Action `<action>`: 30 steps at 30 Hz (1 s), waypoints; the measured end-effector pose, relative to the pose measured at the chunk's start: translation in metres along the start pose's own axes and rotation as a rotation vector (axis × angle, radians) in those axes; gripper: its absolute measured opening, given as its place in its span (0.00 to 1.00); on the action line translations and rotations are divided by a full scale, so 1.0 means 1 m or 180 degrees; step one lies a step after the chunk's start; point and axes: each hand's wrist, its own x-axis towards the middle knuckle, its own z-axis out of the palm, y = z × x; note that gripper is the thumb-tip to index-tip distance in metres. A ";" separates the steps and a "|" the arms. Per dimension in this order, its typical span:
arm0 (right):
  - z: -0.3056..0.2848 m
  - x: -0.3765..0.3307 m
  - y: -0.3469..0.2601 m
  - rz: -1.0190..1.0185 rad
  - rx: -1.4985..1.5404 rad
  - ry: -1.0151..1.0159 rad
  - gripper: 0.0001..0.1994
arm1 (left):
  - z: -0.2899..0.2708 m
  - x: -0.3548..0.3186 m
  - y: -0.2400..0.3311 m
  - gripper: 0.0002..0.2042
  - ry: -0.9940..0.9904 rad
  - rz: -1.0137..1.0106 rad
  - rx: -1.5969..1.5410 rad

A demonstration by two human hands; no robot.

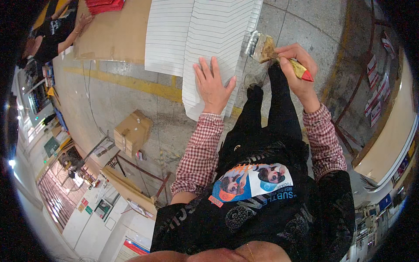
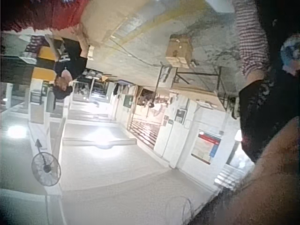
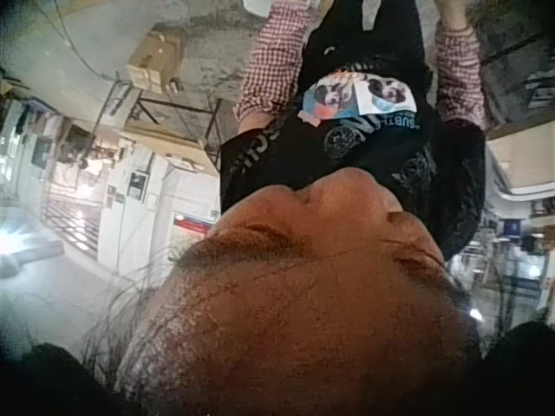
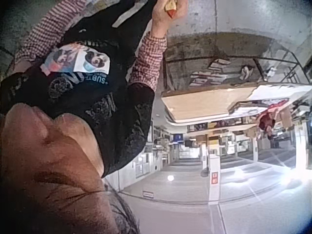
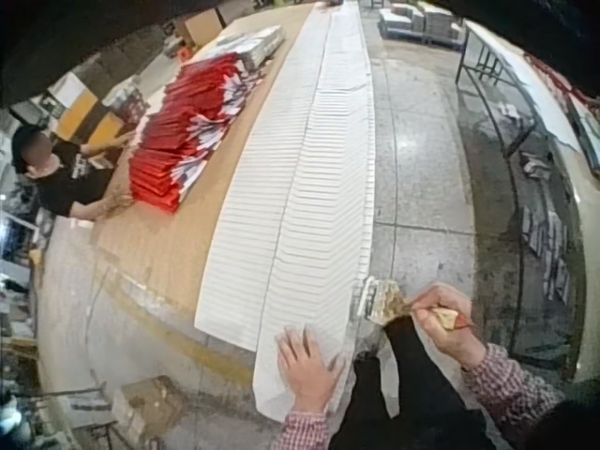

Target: Applying adhesive with a brush to the edges of a stack of paper for binding.

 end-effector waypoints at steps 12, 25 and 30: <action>-0.001 -0.022 -0.012 -0.0028 0.0054 -0.0189 0.01 | -0.021 0.018 -0.007 0.27 -0.0289 0.0415 -0.0067; 0.006 -0.052 -0.019 0.0150 -0.0005 -0.0183 0.01 | -0.004 -0.029 -0.007 0.39 -0.0290 -0.0138 0.0230; 0.013 -0.047 -0.005 0.0127 0.0197 -0.0274 0.02 | -0.003 -0.034 -0.021 0.38 -0.0222 0.0201 -0.0027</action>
